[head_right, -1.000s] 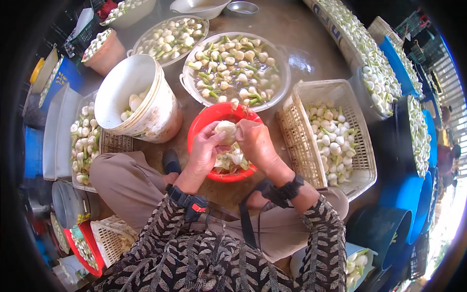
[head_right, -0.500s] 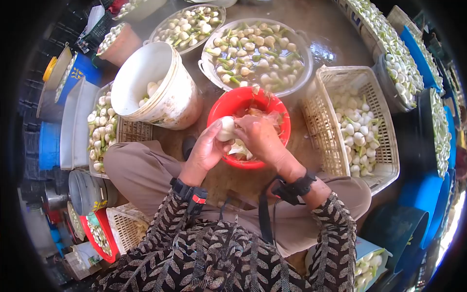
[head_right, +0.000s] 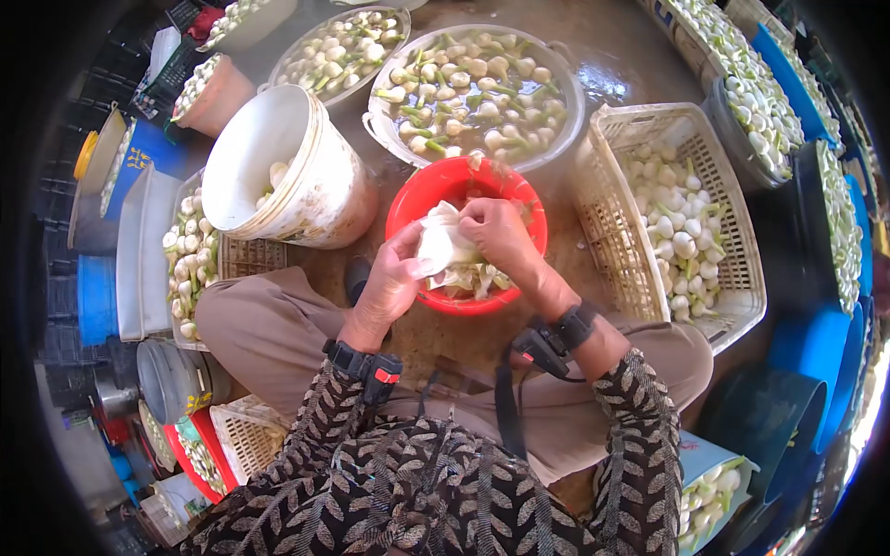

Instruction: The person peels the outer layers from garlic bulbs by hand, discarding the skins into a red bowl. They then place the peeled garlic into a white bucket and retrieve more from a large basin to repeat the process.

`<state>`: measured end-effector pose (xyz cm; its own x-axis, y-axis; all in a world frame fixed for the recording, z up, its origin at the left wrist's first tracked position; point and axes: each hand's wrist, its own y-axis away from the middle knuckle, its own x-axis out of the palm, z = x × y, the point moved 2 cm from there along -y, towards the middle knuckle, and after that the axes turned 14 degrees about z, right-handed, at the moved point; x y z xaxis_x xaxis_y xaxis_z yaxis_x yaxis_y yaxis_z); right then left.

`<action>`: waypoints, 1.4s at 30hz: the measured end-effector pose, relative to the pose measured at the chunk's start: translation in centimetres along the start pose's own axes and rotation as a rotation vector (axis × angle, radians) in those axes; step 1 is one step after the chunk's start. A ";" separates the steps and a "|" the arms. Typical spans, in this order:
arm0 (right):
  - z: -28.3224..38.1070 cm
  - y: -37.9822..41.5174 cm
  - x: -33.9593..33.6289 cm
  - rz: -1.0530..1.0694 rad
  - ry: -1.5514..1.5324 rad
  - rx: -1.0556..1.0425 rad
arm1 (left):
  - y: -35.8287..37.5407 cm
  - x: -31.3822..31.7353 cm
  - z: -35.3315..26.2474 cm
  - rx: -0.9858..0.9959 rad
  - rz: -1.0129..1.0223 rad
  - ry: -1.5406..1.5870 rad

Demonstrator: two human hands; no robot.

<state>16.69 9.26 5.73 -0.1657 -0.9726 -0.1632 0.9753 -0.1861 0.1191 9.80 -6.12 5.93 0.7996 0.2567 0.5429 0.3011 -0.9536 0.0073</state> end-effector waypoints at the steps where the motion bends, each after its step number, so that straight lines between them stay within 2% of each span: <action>1: 0.1 0.1 -0.3 0.001 0.002 -0.003 | -0.3 0.0 -0.2 0.003 0.000 -0.001; 3: 0.7 0.6 -0.6 0.010 0.055 -0.029 | -0.4 0.0 0.0 -0.147 -0.171 0.130; 4: 0.8 0.7 -0.4 0.010 0.111 -0.100 | -0.5 -0.2 0.5 -0.143 -0.175 0.133; 6: 0.1 0.6 0.0 -0.002 0.123 -0.123 | -0.7 -0.9 1.3 -0.181 -0.233 -0.345; 7: -0.1 0.6 0.2 -0.018 0.134 -0.146 | -0.6 -1.2 1.4 -0.182 -0.236 -0.342; 8: -0.8 0.5 0.2 -0.051 -0.165 0.044 | -0.7 -1.4 1.3 -0.167 -0.180 -0.287; 9: -1.0 0.5 0.1 -0.052 -0.163 0.045 | -0.9 -1.6 1.3 -0.152 -0.123 -0.233; 10: -1.4 0.7 -0.2 -0.084 -0.330 0.070 | -1.0 -1.7 1.3 -0.151 -0.123 -0.230; 11: -1.8 0.6 -0.5 -0.115 -0.497 0.092 | -1.2 -1.8 1.1 -0.063 -0.062 -0.144; 12: -1.8 0.4 -0.6 -0.158 -0.544 0.026 | -1.4 -1.6 0.7 0.026 -0.001 -0.059; 13: -1.8 0.3 -0.7 -0.154 -0.541 0.026 | -1.3 -1.5 0.6 0.029 -0.004 -0.058; 15: -1.5 0.3 -0.3 -0.156 -0.677 -0.031 | -0.8 -1.0 0.7 -0.022 -0.033 0.244; 16: -1.0 0.2 -0.1 -0.159 -0.464 0.020 | -1.0 -1.1 1.0 -0.093 -0.115 0.313; 19: -1.3 0.1 0.4 -0.130 -0.342 -0.003 | -1.7 -1.7 1.4 -0.184 -0.080 0.198; 20: -1.6 0.2 -0.7 -0.199 -0.404 -0.017 | -1.3 -1.8 1.2 -0.206 -0.108 0.106; 21: -2.9 -0.4 -2.3 -0.287 -0.268 -0.118 | -0.9 -2.2 1.4 -0.201 -0.110 0.105; 23: -3.1 -0.6 -4.0 -0.379 -0.524 -0.157 | -0.5 -3.1 1.2 -0.064 0.040 0.193; 25: -4.2 -0.9 -6.1 -0.428 -0.380 -0.019 | 0.0 -4.1 0.3 -0.029 0.059 0.249; 26: -4.4 -1.0 -6.4 -0.412 -0.046 0.033 | 0.1 -5.7 0.5 -0.012 0.075 0.323; 27: -7.3 -1.8 -6.6 -0.113 0.287 -0.289 | -0.2 -7.0 0.3 0.002 0.105 0.400; 28: -7.0 -1.2 -5.0 0.030 0.143 0.094 | -0.6 -7.8 -1.2 0.114 0.026 0.472; 29: -7.6 -1.9 -4.0 0.226 0.492 -0.002 | -0.7 -8.2 -3.2 0.218 -0.058 0.550; 30: -4.9 -1.2 -3.3 0.133 0.481 0.026 | -0.9 -7.2 -6.4 0.389 -0.165 0.559; 31: -5.3 -1.6 -3.5 0.102 0.376 0.095 | -1.1 -6.9 -9.3 0.559 -0.277 0.569; 33: -3.5 -3.3 -5.6 0.113 0.455 0.157 | -0.2 -11.9 -12.9 0.715 -0.209 0.823; 35: -5.0 -6.5 -9.1 0.026 0.511 0.074 | 0.5 -14.1 -13.8 0.820 -0.280 0.777; 37: -7.6 -10.6 -13.2 -0.051 0.623 0.162 | -0.6 -13.1 -12.4 0.817 -0.343 0.699; 39: -10.9 -14.6 -16.3 -0.022 0.878 0.108 | -2.3 -12.9 -9.7 0.548 -0.333 0.345; 42: -18.9 -21.0 -17.3 0.243 1.165 0.365 | -5.6 -10.6 -7.5 0.305 -0.380 0.187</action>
<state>1.84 32.61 -12.45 0.4231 -0.3196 -0.8478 0.8341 -0.2280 0.5023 -4.26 -4.66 6.45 0.5061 0.5170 0.6903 0.7125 -0.7017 0.0031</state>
